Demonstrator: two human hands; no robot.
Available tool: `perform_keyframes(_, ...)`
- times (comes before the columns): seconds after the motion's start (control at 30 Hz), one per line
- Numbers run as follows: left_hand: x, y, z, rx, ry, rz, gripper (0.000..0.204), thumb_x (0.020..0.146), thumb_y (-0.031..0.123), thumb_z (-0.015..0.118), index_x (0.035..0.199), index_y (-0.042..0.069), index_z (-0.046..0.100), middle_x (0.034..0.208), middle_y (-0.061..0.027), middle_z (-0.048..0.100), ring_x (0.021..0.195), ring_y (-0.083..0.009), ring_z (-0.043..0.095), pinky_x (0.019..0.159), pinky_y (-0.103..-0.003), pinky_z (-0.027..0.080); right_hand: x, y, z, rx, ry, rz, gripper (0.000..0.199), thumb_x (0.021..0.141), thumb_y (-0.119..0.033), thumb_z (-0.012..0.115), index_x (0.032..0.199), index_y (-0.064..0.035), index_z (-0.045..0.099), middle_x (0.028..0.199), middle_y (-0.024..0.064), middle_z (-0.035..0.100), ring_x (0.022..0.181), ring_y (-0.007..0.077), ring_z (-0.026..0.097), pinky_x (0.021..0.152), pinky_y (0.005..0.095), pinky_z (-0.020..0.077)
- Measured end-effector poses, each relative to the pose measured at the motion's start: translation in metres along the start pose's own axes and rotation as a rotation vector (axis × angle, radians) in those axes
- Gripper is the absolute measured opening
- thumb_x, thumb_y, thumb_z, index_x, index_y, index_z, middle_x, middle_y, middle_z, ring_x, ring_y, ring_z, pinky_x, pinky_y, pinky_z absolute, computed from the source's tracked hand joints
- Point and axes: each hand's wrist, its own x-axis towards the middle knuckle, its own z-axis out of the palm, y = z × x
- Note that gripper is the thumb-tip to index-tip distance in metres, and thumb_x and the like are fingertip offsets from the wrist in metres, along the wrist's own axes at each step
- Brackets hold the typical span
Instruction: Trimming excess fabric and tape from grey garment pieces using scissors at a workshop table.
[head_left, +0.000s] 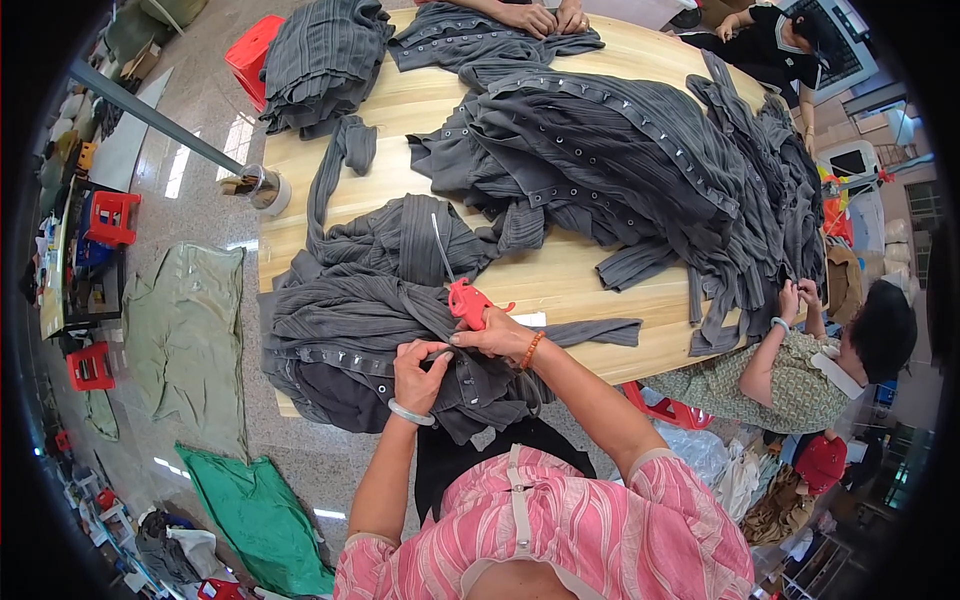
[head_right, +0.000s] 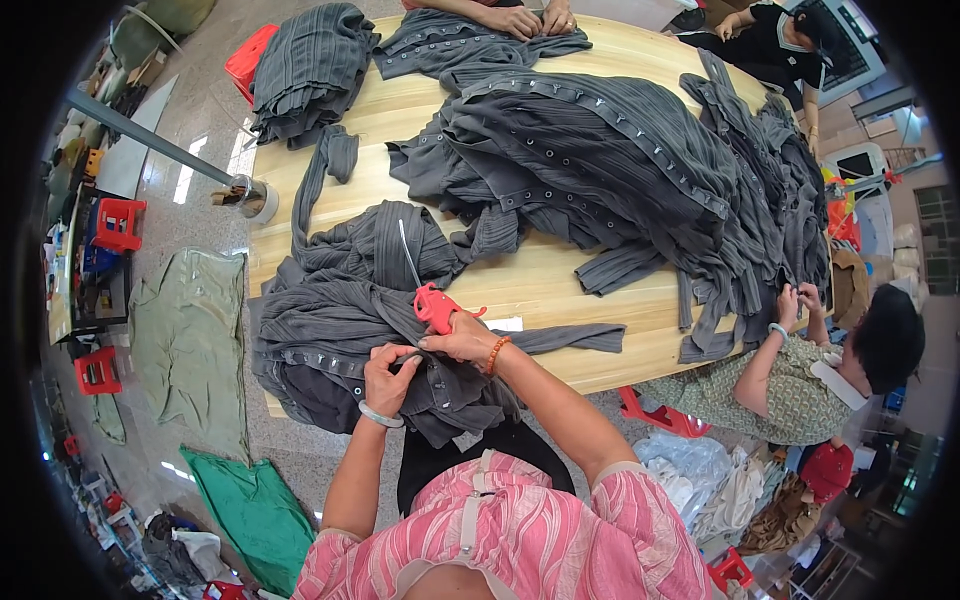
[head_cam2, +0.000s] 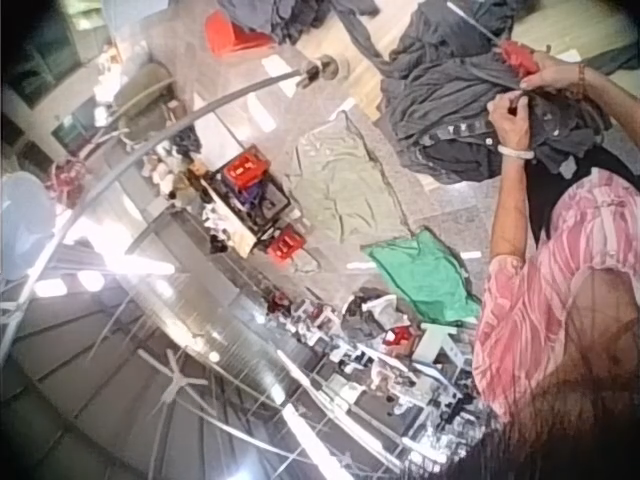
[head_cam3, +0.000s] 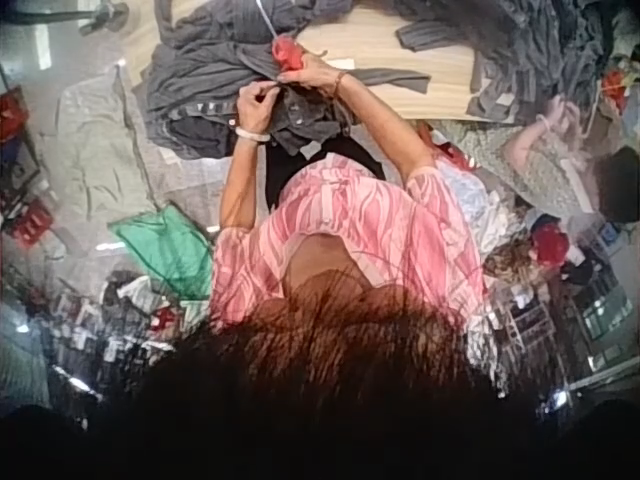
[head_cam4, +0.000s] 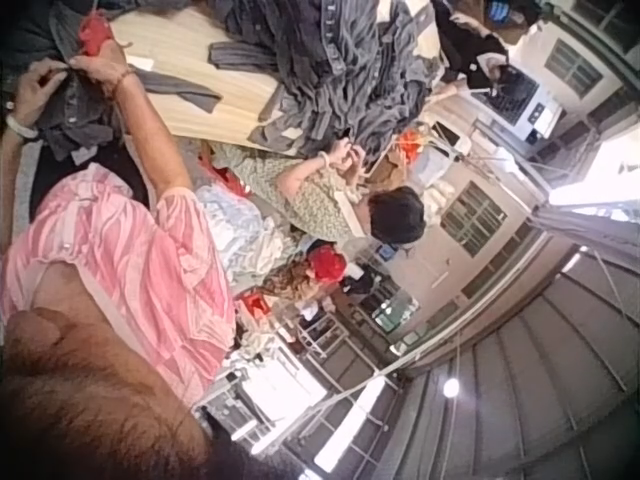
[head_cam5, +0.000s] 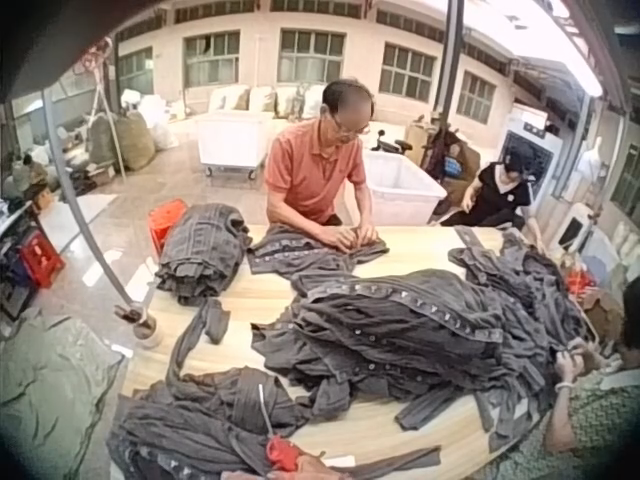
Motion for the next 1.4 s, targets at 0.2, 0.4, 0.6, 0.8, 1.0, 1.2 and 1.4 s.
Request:
perform_keyframes(0.2, 0.002, -0.001, 0.001, 0.137, 0.044, 0.031, 0.011, 0.075, 0.006, 0.069, 0.086, 0.004, 0.068, 0.080, -0.0062, 0.064, 0.081, -0.0219, 0.053, 0.078, -0.032, 0.041, 0.002, -0.003, -0.007, 0.070, -0.067, 0.126, 0.033, 0.080, -0.017, 0.074, 0.101, -0.0023, 0.053, 0.062, -0.0035, 0.047, 0.046, 0.0049, 0.038, 0.040, 0.0229, 0.0277)
perform_keyframes(0.4, 0.005, -0.010, -0.006, -0.090, -0.043, -0.020, 0.011, 0.074, 0.003, 0.069, 0.085, 0.004, 0.068, 0.082, -0.0071, 0.064, 0.081, -0.0210, 0.055, 0.078, -0.031, 0.042, -0.002, -0.001, -0.011, 0.130, -0.089, 0.067, 0.033, 0.082, -0.017, 0.072, 0.103, -0.0015, 0.052, 0.064, -0.0029, 0.048, 0.046, 0.0048, 0.039, 0.041, 0.0221, 0.0282)
perform_keyframes(0.6, 0.010, -0.002, -0.003, 0.016, -0.005, 0.082, 0.014, 0.073, 0.001, 0.069, 0.086, 0.005, 0.068, 0.082, -0.0068, 0.064, 0.082, -0.0215, 0.056, 0.079, -0.031, 0.041, 0.004, 0.005, -0.014, 0.147, -0.159, 0.054, 0.028, 0.084, -0.016, 0.071, 0.100, -0.0003, 0.054, 0.064, -0.0033, 0.047, 0.045, 0.0040, 0.037, 0.041, 0.0217, 0.0260)
perform_keyframes(0.8, 0.016, 0.019, -0.002, 0.093, 0.058, 0.234, 0.018, 0.069, 0.004, 0.069, 0.086, 0.010, 0.068, 0.083, -0.0043, 0.063, 0.087, -0.0229, 0.058, 0.080, -0.035, 0.040, 0.014, 0.017, -0.009, -0.378, 0.093, -0.287, 0.025, 0.078, -0.019, 0.068, 0.093, -0.0003, 0.060, 0.079, 0.0074, 0.061, 0.074, 0.0189, 0.058, 0.069, 0.0336, 0.0465)
perform_keyframes(1.0, -0.016, 0.039, -0.028, -0.068, -0.541, 0.315, 0.020, 0.072, 0.006, 0.070, 0.092, 0.008, 0.069, 0.088, -0.0050, 0.065, 0.090, -0.0242, 0.061, 0.080, -0.034, 0.045, 0.003, -0.018, -0.026, -0.308, 0.524, -0.521, 0.018, 0.080, -0.019, 0.067, 0.083, -0.0034, 0.058, 0.073, 0.0052, 0.056, 0.069, 0.0164, 0.052, 0.065, 0.0347, 0.0451)
perform_keyframes(1.2, -0.010, 0.009, -0.102, -0.105, -0.011, -0.065, 0.014, 0.083, 0.010, 0.065, 0.096, 0.005, 0.068, 0.091, -0.0055, 0.065, 0.082, -0.0135, 0.061, 0.074, -0.026, 0.048, -0.028, -0.032, -0.059, -0.111, 0.408, -0.141, 0.020, 0.083, -0.020, 0.069, 0.085, -0.0002, 0.064, 0.061, -0.0026, 0.052, 0.052, 0.0063, 0.046, 0.048, 0.0248, 0.0360)
perform_keyframes(1.4, 0.049, -0.159, -0.215, 0.385, 0.594, -0.267, 0.050, 0.079, 0.009, 0.065, 0.127, 0.003, 0.051, 0.114, -0.0131, 0.057, 0.094, -0.0221, 0.055, 0.084, -0.035, 0.046, -0.042, -0.035, -0.037, -0.096, 0.329, -0.116, 0.019, 0.083, -0.019, 0.070, 0.085, -0.0021, 0.063, 0.059, -0.0046, 0.050, 0.047, 0.0043, 0.043, 0.043, 0.0221, 0.0318)
